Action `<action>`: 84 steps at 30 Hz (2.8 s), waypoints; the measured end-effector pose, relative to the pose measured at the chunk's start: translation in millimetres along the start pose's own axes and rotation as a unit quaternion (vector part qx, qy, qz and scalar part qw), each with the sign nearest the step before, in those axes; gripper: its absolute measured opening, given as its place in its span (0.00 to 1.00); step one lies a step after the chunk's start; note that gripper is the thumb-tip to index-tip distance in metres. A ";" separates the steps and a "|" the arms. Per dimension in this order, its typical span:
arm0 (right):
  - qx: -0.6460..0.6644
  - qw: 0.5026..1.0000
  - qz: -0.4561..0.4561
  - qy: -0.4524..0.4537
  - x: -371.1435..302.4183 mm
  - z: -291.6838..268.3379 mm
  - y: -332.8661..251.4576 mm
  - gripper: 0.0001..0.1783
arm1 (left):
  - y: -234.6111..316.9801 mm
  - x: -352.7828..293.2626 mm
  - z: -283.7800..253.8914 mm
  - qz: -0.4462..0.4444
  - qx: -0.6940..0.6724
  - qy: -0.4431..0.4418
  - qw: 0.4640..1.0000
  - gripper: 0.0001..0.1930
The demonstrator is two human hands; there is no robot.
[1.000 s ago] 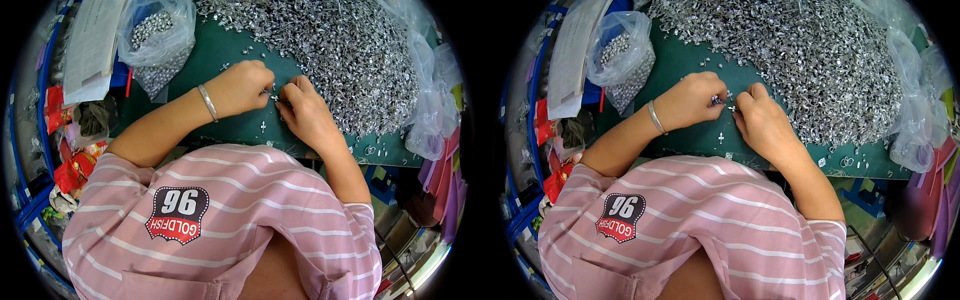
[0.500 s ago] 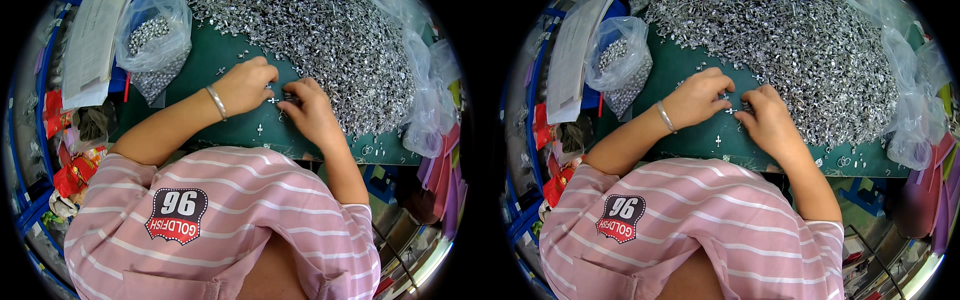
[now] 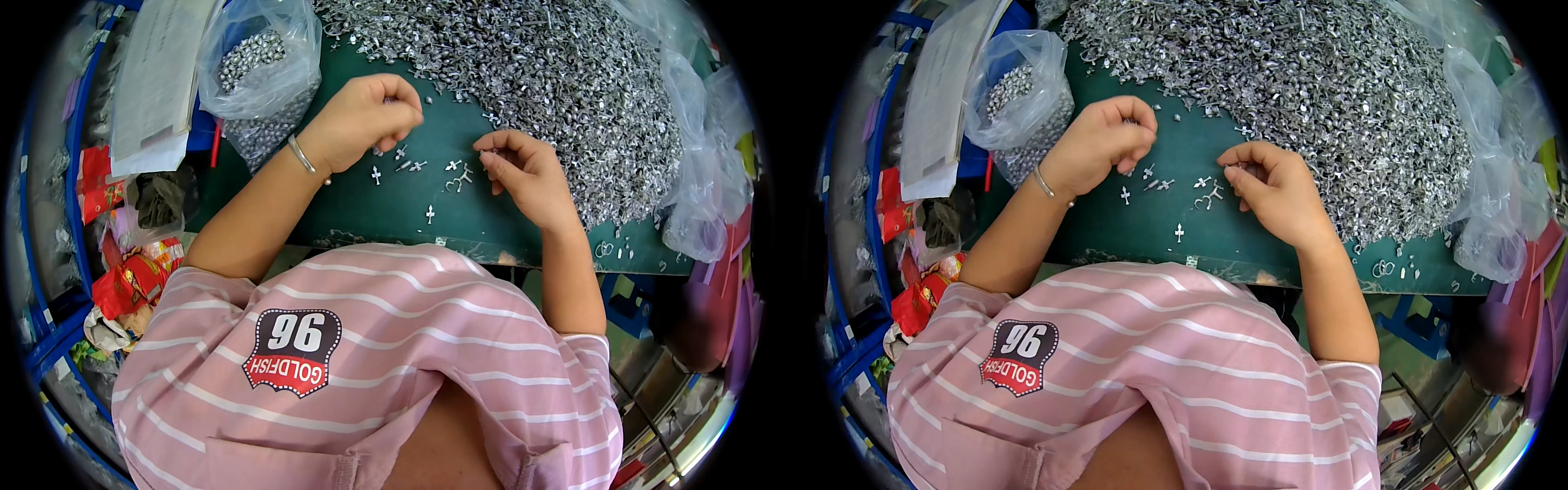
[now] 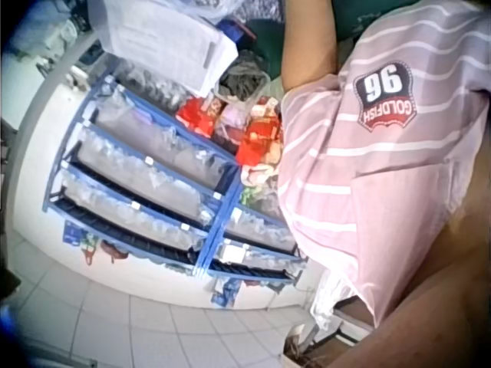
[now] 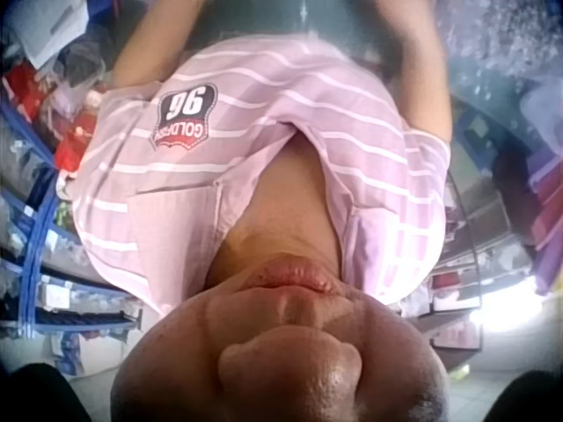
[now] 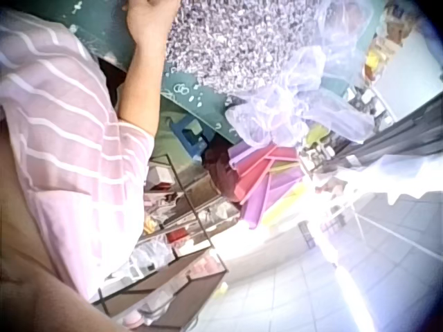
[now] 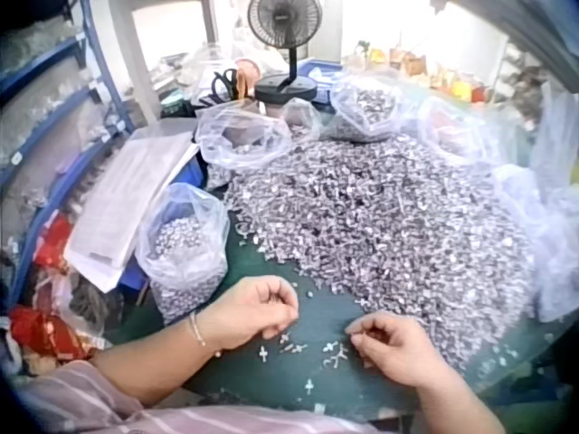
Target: The person sits at a green workbench and assembles small silver metal components by hand. They pick up individual parts from a large pile, connect them together, and place the finished items into a clear plastic bag.
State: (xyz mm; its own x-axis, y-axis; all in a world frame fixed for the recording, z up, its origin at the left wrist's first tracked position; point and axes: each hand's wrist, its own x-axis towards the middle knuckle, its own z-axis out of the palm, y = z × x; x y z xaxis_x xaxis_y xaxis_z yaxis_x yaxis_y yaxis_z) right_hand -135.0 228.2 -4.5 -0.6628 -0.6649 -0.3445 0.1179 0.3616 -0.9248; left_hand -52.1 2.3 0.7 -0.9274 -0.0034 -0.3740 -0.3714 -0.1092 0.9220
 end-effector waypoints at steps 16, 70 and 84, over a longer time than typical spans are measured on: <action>-0.095 0.995 -0.024 0.033 2.1 1.0 -0.9 0.05 | -2.5 -8.3 -13.7 0.031 -0.195 -0.025 0.980 0.04; -0.245 0.954 -0.099 0.141 -21.0 -13.6 14.5 0.11 | -33.4 -5.4 -23.8 0.271 0.438 0.146 0.844 0.07; -0.404 0.892 -0.174 0.104 -19.8 11.0 13.7 0.09 | -26.5 -4.8 -15.2 -0.020 -0.406 -0.088 0.909 0.09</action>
State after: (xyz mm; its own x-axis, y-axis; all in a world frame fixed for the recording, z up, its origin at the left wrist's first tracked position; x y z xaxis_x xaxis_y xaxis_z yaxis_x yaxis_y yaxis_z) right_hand -112.1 239.1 -12.0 -0.6885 -0.7230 0.0569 -0.6372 0.5657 -0.5234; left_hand -37.2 -9.9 -23.5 -0.9328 0.1687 -0.3185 -0.3171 -0.8042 0.5027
